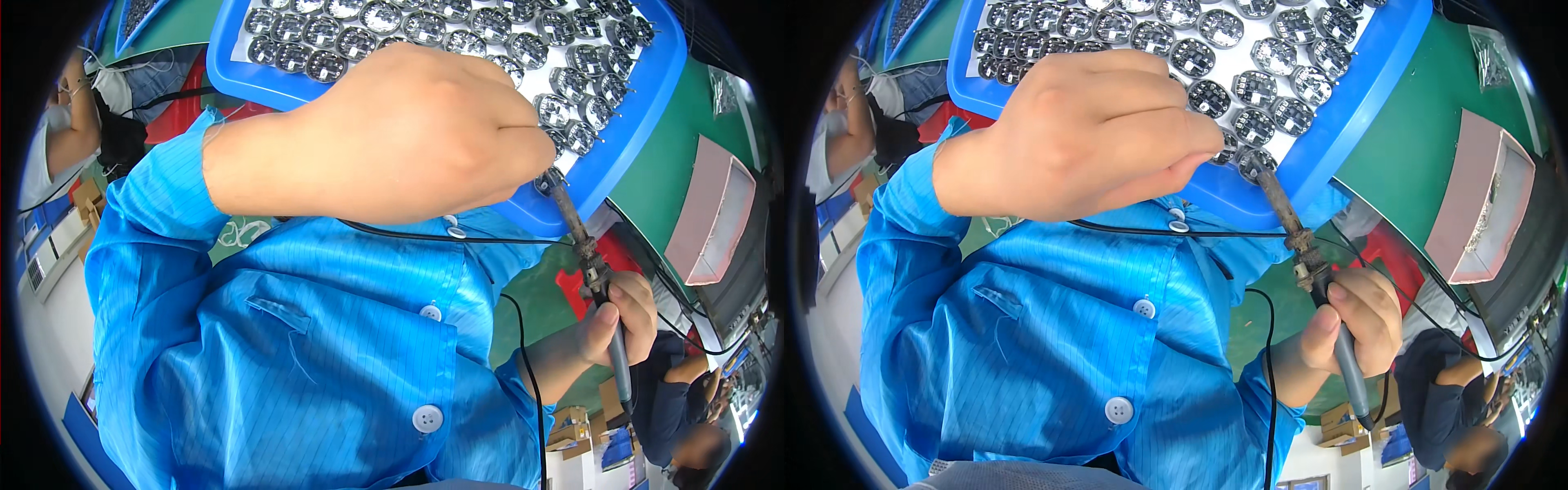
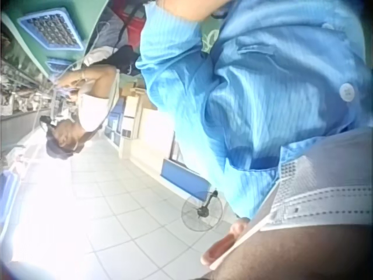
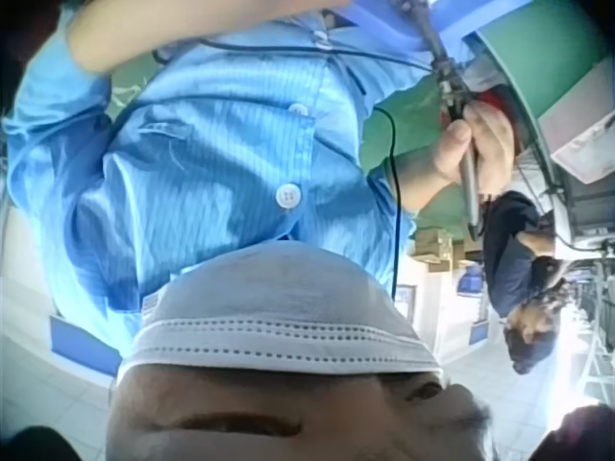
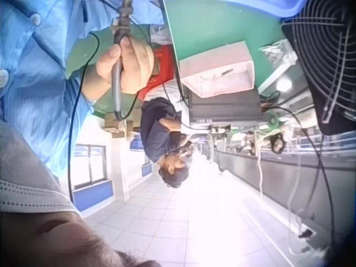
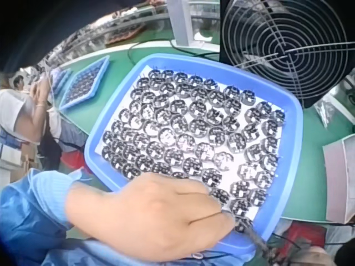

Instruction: Soldering electronic components onto a circuit board.

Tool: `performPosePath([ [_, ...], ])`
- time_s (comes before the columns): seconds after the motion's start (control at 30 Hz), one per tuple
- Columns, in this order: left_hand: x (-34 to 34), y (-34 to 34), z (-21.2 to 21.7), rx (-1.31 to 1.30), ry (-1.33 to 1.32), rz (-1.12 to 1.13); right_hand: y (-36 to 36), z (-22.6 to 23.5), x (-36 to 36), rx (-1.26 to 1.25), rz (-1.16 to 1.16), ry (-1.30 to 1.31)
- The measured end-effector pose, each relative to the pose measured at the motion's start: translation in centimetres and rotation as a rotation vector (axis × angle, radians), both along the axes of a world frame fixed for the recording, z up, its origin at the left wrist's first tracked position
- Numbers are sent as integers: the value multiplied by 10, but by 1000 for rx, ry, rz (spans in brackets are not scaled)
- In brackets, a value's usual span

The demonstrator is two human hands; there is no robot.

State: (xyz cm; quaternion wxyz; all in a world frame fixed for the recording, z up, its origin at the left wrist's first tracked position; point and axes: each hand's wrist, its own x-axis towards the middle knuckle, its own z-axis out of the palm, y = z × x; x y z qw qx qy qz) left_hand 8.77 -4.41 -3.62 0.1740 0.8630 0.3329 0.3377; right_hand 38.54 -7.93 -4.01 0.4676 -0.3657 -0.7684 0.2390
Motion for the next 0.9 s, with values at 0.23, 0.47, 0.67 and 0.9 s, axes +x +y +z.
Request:
performPosePath([
  [0.23, -1, -1, 5, 21, 106, -37, 3, 3, -2, -13, 39, 17],
  [0.47, 0, -3, 7, 20, 140, -49, 6, 8, -1, -20, 66, 4],
  [0.67, -3, -6, 6, 32, 111, -24, 8, 8, -2, -15, 79, -19],
  [0.9, -11, -1, 10, 35, 25, 108, 9, 10, 2, -10, 108, -7],
])
